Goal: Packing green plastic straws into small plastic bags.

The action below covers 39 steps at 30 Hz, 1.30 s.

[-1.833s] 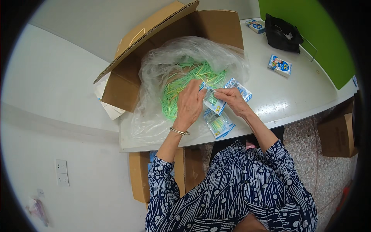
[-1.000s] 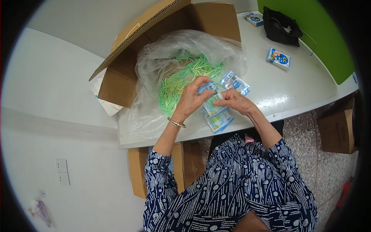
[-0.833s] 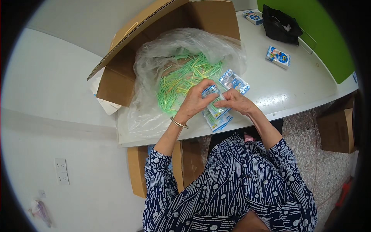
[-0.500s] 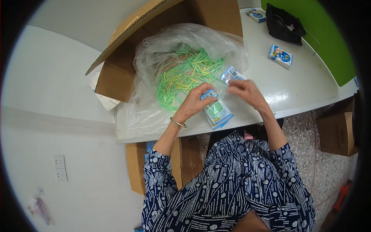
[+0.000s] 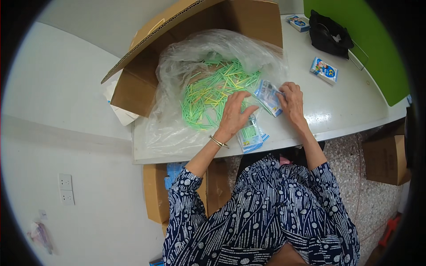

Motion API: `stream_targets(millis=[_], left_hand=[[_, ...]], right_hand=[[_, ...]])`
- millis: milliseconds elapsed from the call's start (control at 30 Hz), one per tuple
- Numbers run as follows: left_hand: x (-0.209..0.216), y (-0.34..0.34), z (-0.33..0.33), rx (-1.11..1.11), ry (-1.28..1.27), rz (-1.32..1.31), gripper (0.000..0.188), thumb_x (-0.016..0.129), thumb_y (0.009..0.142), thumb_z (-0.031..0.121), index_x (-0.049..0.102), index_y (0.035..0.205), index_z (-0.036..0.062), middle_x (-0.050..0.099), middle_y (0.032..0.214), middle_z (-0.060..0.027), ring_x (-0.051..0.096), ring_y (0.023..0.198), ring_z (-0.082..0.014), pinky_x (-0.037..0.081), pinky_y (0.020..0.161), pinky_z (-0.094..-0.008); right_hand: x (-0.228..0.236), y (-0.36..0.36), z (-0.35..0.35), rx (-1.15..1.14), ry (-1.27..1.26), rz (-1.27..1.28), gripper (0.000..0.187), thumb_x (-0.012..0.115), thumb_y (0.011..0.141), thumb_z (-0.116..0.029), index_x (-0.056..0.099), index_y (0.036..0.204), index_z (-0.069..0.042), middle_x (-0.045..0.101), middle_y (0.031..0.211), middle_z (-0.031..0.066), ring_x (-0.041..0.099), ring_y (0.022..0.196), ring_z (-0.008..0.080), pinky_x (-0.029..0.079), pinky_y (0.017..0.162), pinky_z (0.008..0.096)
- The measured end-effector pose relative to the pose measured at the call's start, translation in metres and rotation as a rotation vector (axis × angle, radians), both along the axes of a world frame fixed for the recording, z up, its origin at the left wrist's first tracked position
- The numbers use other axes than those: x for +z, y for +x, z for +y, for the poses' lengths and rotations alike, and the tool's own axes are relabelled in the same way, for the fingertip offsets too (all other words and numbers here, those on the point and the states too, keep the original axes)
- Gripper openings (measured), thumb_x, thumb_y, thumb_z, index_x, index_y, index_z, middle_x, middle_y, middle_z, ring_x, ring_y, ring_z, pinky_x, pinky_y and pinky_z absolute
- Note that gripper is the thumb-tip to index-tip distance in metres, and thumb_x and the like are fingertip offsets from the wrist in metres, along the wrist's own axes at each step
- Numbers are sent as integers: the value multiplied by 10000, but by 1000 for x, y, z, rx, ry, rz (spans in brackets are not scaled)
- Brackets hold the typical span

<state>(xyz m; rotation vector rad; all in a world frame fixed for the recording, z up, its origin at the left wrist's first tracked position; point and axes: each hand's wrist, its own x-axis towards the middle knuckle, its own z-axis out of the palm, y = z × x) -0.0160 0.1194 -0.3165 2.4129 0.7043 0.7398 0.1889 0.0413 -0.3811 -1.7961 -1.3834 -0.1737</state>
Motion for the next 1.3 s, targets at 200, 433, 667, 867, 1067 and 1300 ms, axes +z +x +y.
stream_targets(millis=[200,433,667,867,1067,1300], left_hand=[[17,25,8,-95,-241,-92,396,698,782,177,535,1103,13,619,987,-66,581,923,-187,454,833,-328],[19,23,2,7,-396,-261,226,656,827,128,616,1016,10,640,910,-52,586,836,-115,465,732,-245],[35,10,-11,-33,-174,-128,103,634,799,82,665,864,9,642,745,-53,587,755,-164,448,695,-286],[39,-3,-17,-53,95,-17,107,644,772,105,671,854,42,614,763,-90,547,718,-240,412,708,-333],[30,-21,-8,-85,44,59,161,659,786,144,661,897,27,620,793,-97,563,754,-245,427,702,-343],[11,-74,87,58,22,103,356,652,821,310,633,995,0,654,927,-116,610,853,-272,466,782,-319]], right_hand=[[42,-21,-25,241,38,367,189,644,809,-126,563,940,-17,596,881,92,555,826,209,421,750,307],[57,-17,-27,527,5,1100,214,661,825,-117,560,981,-11,590,849,19,535,817,75,424,713,206],[62,-23,-27,509,-1,644,189,673,783,-129,605,861,28,595,784,67,544,727,138,421,668,249],[67,-35,-31,534,-203,621,220,642,800,-143,584,767,67,517,624,120,472,587,161,371,549,308],[64,-48,-28,622,-256,565,255,623,824,-142,526,696,57,451,568,109,418,530,165,332,510,325],[59,-33,-30,542,-169,586,319,598,865,-160,439,660,26,366,546,38,326,515,108,287,482,299]])
